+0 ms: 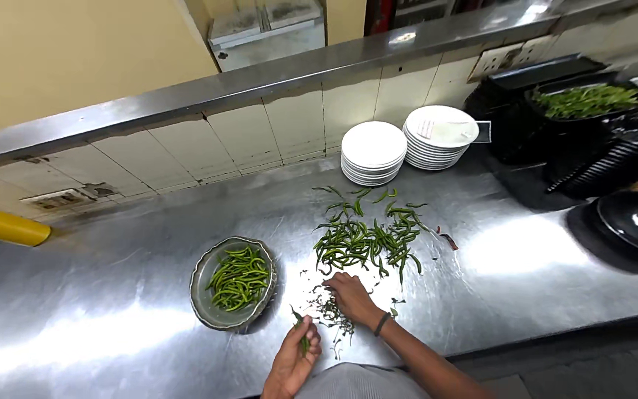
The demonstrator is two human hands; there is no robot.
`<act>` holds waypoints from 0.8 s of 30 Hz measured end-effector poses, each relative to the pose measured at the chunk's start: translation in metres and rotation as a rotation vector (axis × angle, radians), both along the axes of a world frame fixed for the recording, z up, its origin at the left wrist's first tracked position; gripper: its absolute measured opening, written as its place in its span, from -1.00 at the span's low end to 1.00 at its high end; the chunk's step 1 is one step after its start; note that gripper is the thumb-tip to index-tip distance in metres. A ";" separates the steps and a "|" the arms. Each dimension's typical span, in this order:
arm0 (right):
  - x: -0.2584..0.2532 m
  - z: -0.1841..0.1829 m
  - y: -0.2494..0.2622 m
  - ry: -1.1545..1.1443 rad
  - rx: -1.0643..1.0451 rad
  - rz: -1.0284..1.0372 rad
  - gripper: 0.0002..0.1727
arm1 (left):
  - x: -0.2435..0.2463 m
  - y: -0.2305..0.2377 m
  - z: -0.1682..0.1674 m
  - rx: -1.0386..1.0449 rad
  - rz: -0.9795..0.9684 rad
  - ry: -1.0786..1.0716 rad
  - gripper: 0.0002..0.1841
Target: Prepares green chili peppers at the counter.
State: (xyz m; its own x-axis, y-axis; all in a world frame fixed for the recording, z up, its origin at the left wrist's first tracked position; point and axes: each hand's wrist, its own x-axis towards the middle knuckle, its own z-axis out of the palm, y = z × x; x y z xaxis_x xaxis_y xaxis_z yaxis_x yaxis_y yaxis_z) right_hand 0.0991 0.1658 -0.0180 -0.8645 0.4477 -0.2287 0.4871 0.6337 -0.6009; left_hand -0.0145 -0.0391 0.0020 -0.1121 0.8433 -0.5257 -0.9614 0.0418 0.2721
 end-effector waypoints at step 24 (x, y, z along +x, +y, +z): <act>-0.007 0.014 -0.122 0.405 -0.330 -0.415 -0.81 | -0.057 -0.008 0.002 -0.177 -0.090 0.412 -0.84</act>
